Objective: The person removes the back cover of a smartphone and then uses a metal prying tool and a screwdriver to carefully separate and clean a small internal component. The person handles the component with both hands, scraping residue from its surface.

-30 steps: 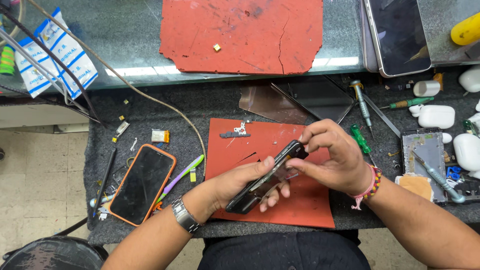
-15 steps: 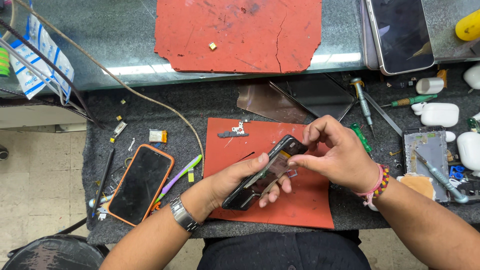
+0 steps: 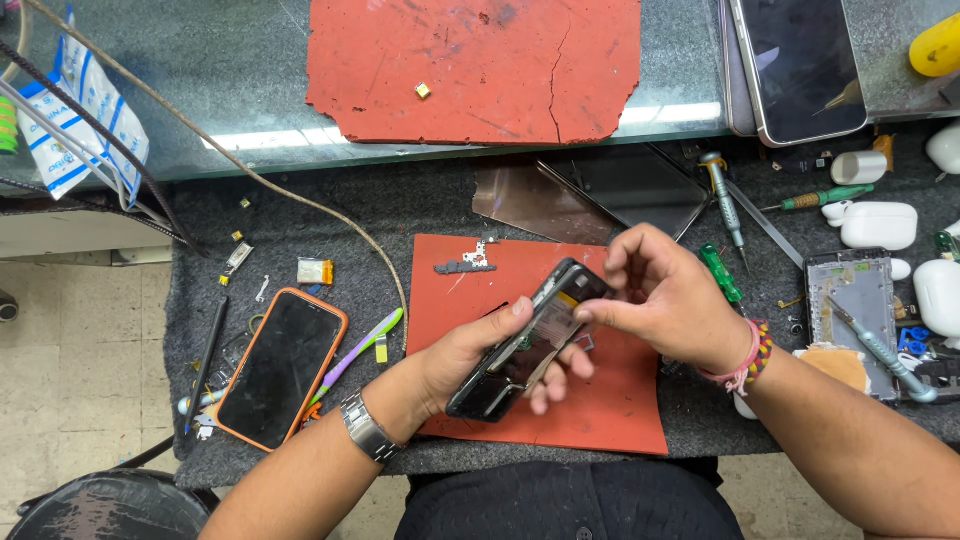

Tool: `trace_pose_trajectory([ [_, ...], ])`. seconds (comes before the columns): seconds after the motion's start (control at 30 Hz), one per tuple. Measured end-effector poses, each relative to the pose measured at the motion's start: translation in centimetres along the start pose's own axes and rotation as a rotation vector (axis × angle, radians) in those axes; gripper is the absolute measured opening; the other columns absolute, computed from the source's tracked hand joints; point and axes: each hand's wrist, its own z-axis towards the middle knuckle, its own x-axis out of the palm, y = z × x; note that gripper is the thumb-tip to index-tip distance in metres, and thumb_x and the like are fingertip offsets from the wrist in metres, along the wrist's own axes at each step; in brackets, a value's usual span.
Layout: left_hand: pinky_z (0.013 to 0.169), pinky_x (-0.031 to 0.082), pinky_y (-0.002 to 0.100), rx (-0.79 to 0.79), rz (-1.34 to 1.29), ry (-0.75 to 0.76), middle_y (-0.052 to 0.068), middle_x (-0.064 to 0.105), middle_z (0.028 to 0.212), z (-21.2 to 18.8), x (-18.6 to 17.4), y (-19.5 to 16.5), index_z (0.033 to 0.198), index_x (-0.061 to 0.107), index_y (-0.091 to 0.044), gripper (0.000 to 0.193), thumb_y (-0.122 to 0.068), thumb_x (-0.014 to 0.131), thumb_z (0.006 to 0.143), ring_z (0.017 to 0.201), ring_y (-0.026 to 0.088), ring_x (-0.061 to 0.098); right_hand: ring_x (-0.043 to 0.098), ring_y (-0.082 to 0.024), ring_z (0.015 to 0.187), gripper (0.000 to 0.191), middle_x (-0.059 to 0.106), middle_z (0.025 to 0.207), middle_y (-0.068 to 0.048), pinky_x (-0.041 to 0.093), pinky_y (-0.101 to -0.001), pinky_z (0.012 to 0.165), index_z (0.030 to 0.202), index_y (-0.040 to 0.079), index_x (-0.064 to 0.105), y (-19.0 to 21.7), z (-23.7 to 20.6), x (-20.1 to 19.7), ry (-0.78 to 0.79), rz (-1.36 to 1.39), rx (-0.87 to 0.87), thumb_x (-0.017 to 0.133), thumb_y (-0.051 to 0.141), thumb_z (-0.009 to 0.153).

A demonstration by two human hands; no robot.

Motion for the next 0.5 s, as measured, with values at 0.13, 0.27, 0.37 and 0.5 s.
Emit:
trace_pose_trajectory([
  [0.13, 0.105, 0.054, 0.042, 0.158, -0.141, -0.041, 0.02, 0.056, 0.141, 0.5, 0.6, -0.3, 0.155, 0.04, 0.001, 0.073, -0.055, 0.039, 0.108, 0.124, 0.026, 0.063, 0.059, -0.007, 0.086, 0.04, 0.055, 0.096, 0.002, 0.055, -0.0239, 0.077, 0.105, 0.009, 0.047, -0.7, 0.5, 0.0, -0.023, 0.239, -0.042, 0.078, -0.002, 0.082],
  [0.27, 0.118, 0.044, 0.045, 0.357, -0.107, -0.219, 0.022, 0.047, 0.155, 0.4, 0.9, -0.8, 0.158, 0.036, 0.001, 0.079, -0.058, 0.033, 0.106, 0.138, 0.029, 0.054, 0.058, -0.01, 0.087, 0.04, 0.055, 0.095, -0.002, 0.053, -0.0272, 0.077, 0.104, 0.008, 0.047, -1.0, 0.1, 0.7, 0.049, 0.293, 0.0, 0.078, -0.007, 0.085],
  [0.37, 0.119, 0.042, 0.045, 0.427, -0.108, -0.208, 0.021, 0.046, 0.158, 0.6, 1.1, -0.7, 0.159, 0.037, 0.002, 0.087, -0.066, 0.029, 0.105, 0.141, 0.029, 0.052, 0.062, -0.012, 0.087, 0.04, 0.057, 0.092, -0.004, 0.057, -0.0302, 0.079, 0.1, 0.008, 0.047, -1.2, -0.5, 1.9, 0.128, 0.343, 0.12, 0.078, -0.008, 0.081],
  [0.5, 0.12, 0.043, 0.048, 0.423, -0.164, -0.171, 0.02, 0.047, 0.156, 1.1, 1.3, -0.1, 0.154, 0.039, 0.002, 0.092, -0.072, 0.025, 0.101, 0.142, 0.029, 0.052, 0.06, -0.012, 0.09, 0.043, 0.055, 0.096, -0.003, 0.056, -0.0296, 0.081, 0.101, 0.008, 0.046, -1.2, -0.8, 3.2, 0.182, 0.356, 0.102, 0.08, -0.011, 0.081],
])
